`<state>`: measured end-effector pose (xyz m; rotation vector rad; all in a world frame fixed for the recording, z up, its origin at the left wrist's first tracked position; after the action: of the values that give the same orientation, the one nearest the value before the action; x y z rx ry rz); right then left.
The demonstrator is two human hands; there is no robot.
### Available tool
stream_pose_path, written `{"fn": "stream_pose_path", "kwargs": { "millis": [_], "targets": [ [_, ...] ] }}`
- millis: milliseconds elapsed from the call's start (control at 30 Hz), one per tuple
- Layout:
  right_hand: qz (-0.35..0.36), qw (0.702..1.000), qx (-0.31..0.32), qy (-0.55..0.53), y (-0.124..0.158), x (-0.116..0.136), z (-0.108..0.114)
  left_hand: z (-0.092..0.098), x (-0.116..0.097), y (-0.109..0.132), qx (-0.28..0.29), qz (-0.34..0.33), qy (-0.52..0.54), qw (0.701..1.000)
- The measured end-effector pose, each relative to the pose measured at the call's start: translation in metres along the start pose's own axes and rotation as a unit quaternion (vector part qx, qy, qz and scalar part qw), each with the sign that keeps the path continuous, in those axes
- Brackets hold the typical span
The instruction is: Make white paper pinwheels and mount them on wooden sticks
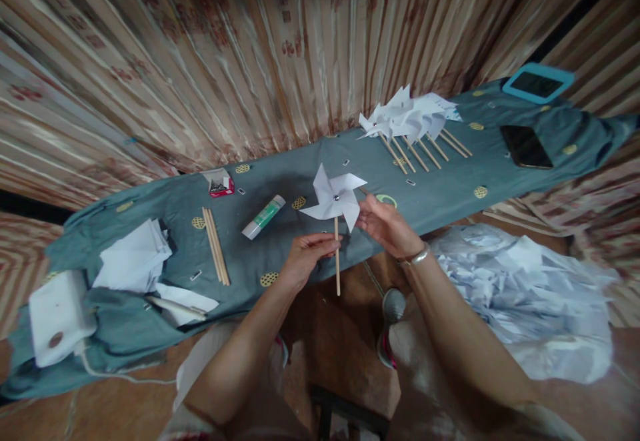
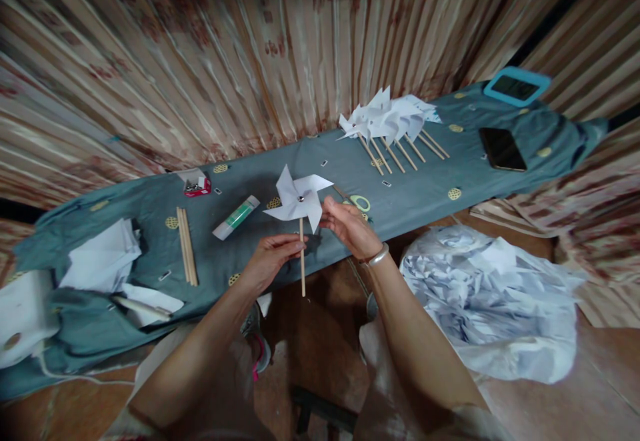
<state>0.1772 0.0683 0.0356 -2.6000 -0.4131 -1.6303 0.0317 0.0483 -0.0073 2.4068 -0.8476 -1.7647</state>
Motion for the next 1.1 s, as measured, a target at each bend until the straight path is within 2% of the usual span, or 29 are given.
{"fn": "stream_pose_path", "kwargs": {
  "millis": [67,167,300,367,500,633,800,1100],
  "targets": [
    [-0.006,1.0,-0.02,0.007,0.0,0.0,0.005,0.0,0.0,0.0,0.0,-0.001,-0.001,1.0],
    [0.002,0.995,-0.094,0.032,0.002,0.004,0.024,0.0,0.0,0.0,0.0,0.0,0.002,1.0],
    [0.08,0.976,-0.19,0.074,0.005,0.02,0.05,-0.003,0.001,0.001,0.01,0.005,-0.007,1.0],
    [0.104,0.973,-0.189,0.086,0.004,0.025,0.052,-0.005,0.003,0.001,0.017,0.011,-0.014,1.0],
    [0.111,0.98,-0.149,0.073,0.0,0.027,0.044,-0.006,0.005,0.001,0.023,0.019,-0.019,0.999],
    [0.118,0.979,-0.151,0.073,0.001,0.028,0.041,-0.004,0.003,0.001,0.012,0.009,-0.017,1.0],
    [0.105,0.979,-0.166,0.058,0.002,0.024,0.041,-0.003,0.002,0.0,0.005,0.0,-0.012,1.0],
    [0.086,0.982,-0.143,0.083,0.002,0.017,0.031,-0.002,-0.001,-0.001,0.012,-0.013,-0.019,1.0]
  ]
}}
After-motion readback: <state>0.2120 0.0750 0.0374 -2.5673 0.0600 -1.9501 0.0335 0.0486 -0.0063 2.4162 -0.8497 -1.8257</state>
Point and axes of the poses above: each hand's wrist, its own y-axis away from the middle knuckle, its own z-axis out of the back of the hand, x = y × z, the point moved 8 cm from there along -y, towards the middle knuckle, and after that the axes turned 8 degrees about x, right-handed, at the moved point
